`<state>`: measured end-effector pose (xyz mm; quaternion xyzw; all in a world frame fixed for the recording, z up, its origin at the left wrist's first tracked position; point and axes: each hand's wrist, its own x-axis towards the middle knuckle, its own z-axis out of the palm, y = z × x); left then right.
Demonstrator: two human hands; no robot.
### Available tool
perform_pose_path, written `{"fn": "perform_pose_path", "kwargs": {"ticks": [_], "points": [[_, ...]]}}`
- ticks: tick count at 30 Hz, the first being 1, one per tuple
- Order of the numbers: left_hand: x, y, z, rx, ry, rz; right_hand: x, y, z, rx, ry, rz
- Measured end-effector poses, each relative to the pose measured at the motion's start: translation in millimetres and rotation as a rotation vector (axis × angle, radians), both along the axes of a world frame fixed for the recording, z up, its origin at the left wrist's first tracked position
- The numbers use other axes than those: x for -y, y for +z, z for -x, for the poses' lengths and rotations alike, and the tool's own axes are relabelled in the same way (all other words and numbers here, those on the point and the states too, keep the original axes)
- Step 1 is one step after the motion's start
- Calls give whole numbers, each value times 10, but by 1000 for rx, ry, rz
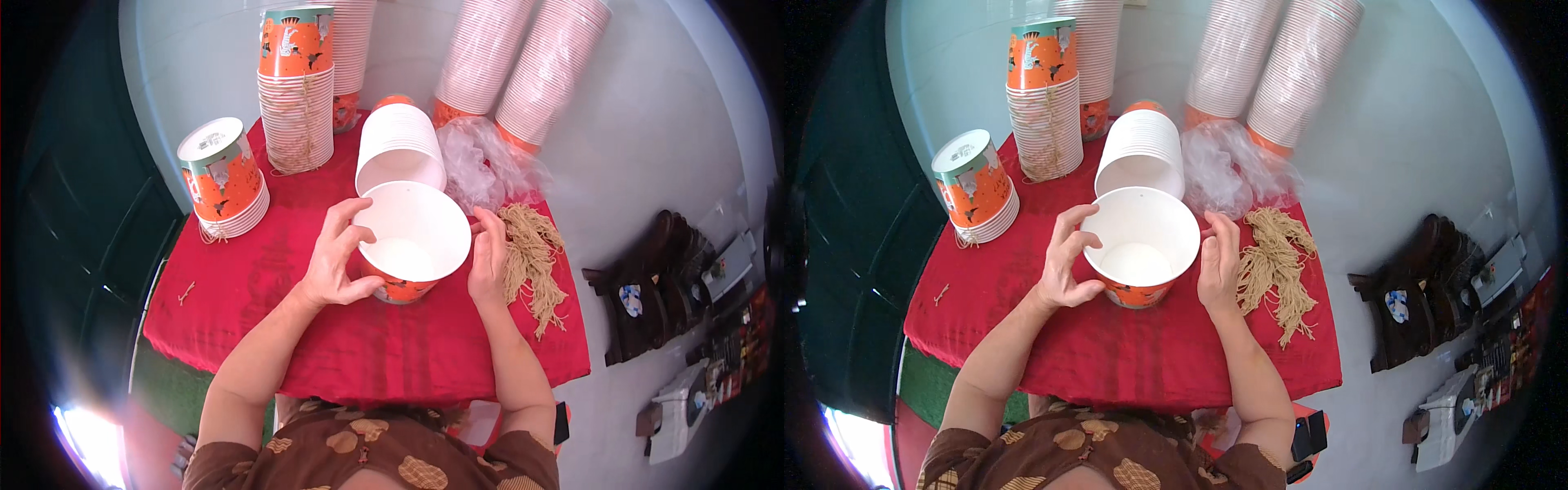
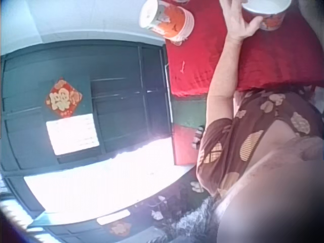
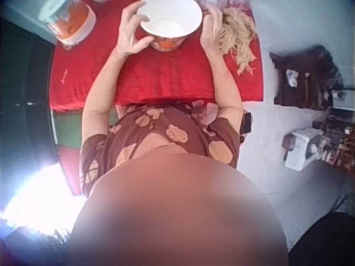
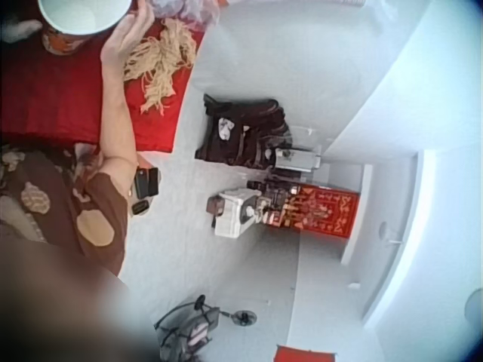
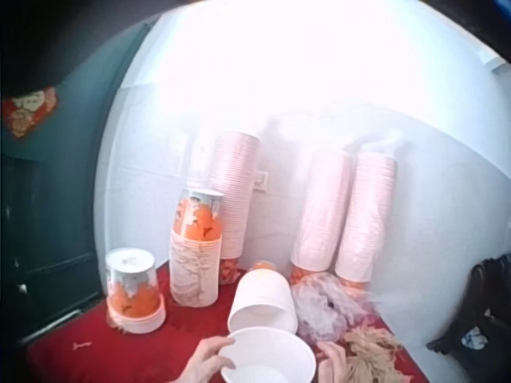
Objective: Attaching string handles to paper buckets by threading them through pre-punched holes.
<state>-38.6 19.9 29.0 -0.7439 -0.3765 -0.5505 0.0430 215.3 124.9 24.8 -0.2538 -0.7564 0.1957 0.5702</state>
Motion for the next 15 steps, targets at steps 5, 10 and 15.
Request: {"fn": "perform_pose_path", "kwargs": {"ticks": [5, 10, 15], "points": [[8, 11, -80, -17, 18, -41, 1, -104, 83, -38, 226, 114], [13, 40, 0, -20, 167, -133, 35, -130, 150, -73, 333, 142], [-26, 21, -11, 3, 173, -107, 0, -172, 107, -46, 253, 183]]}}
